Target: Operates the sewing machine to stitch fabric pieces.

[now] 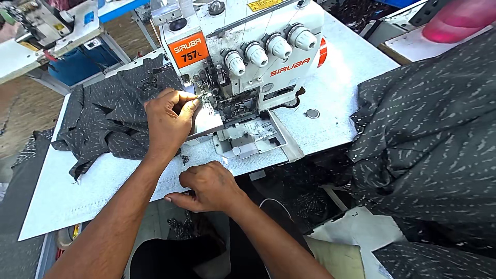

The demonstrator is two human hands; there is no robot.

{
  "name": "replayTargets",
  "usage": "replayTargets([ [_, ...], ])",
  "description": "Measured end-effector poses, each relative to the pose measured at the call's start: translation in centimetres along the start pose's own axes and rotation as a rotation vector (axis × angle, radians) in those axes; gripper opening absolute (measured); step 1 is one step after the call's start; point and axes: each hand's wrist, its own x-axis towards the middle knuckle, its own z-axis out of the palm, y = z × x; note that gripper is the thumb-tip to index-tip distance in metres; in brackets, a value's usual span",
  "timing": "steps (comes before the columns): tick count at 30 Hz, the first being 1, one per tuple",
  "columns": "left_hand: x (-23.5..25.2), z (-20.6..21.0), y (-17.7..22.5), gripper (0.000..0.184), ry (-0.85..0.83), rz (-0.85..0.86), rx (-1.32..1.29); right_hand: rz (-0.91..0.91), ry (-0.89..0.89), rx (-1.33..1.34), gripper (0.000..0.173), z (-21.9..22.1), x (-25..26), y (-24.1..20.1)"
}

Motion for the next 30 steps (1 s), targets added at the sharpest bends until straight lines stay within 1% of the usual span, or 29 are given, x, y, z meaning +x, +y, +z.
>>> replayTargets([
  [11, 0.02, -0.15, 0.11, 0.008, -0.001, -0.014, 0.005, 0.002, 0.011, -0.003, 0.051, 0.11, -0.10, 0.00],
  [20, 0.05, -0.10, 0.15, 0.007, 0.025, 0.014, -0.006, 0.000, 0.007, -0.005, 0.052, 0.16, -0.08, 0.00],
  [30, -0.08, -0.29, 0.01, 0.008, -0.001, 0.010, 0.003, 0.009, -0.005, -0.005, 0.052, 0.13, -0.07, -0.03],
])
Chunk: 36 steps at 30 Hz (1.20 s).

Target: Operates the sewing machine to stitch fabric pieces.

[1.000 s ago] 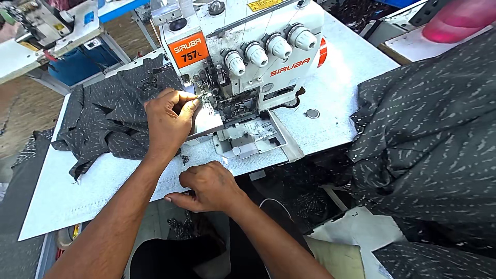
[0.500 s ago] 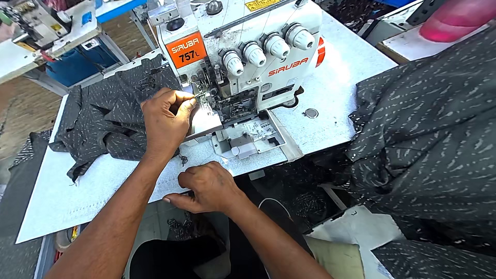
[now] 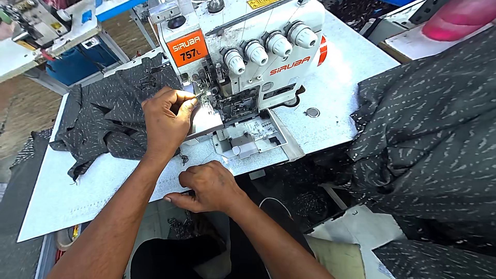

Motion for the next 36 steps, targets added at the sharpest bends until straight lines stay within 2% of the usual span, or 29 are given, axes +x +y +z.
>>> replayTargets([
  [9, -0.1, -0.5, -0.7, 0.008, 0.003, -0.075, 0.085, -0.012, 0.034, 0.000, 0.050, 0.1, -0.1, 0.1],
  [17, -0.4, -1.3, -1.1, 0.007, 0.033, -0.132, 0.022, -0.018, 0.028, -0.017, 0.049, 0.1, 0.0, 0.1],
  [24, -1.0, -2.4, -2.1, 0.007, 0.057, -0.156, -0.060, -0.016, 0.004, -0.016, 0.049, 0.1, 0.0, 0.2],
  [36, -1.4, -3.6, -2.3, 0.008, 0.002, -0.143, -0.007, -0.002, -0.009, -0.032, 0.049, 0.1, -0.1, 0.1],
])
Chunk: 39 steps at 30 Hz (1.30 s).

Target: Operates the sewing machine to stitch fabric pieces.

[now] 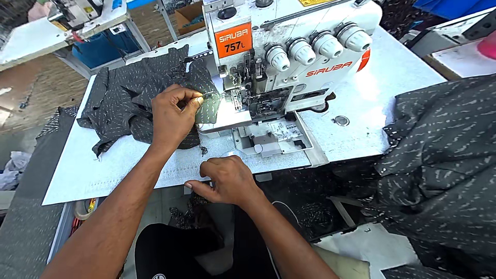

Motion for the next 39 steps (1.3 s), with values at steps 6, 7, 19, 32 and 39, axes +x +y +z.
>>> replayTargets([
  [6, -0.1, 0.2, 0.1, 0.008, 0.016, -0.018, -0.024, -0.004, 0.009, 0.005, 0.049, 0.0, 0.0, 0.0],
  [7, 0.0, 0.2, 0.1, 0.007, 0.022, -0.021, -0.034, -0.004, 0.007, 0.005, 0.049, 0.0, 0.0, 0.0],
  [19, 1.5, 1.8, 1.7, 0.010, -0.024, -0.066, 0.061, 0.011, -0.004, 0.040, 0.046, -0.4, 0.2, -0.1],
  [32, 1.8, 2.9, 3.0, 0.009, -0.101, -0.016, 0.119, -0.005, 0.010, 0.046, 0.043, -0.4, 0.3, -0.1],
  [39, 1.8, 3.1, 3.2, 0.009, -0.109, -0.010, 0.111, -0.008, 0.015, 0.039, 0.044, -0.3, 0.2, 0.0],
])
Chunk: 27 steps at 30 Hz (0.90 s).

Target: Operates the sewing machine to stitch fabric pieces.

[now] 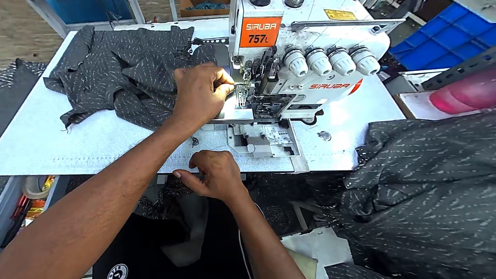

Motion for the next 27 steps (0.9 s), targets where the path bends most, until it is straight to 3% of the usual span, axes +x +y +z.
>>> replayTargets([
  [27, -0.76, -0.74, -0.86, 0.009, 0.006, -0.003, -0.011, 0.005, -0.016, 0.004, 0.045, 0.10, 0.04, -0.02],
])
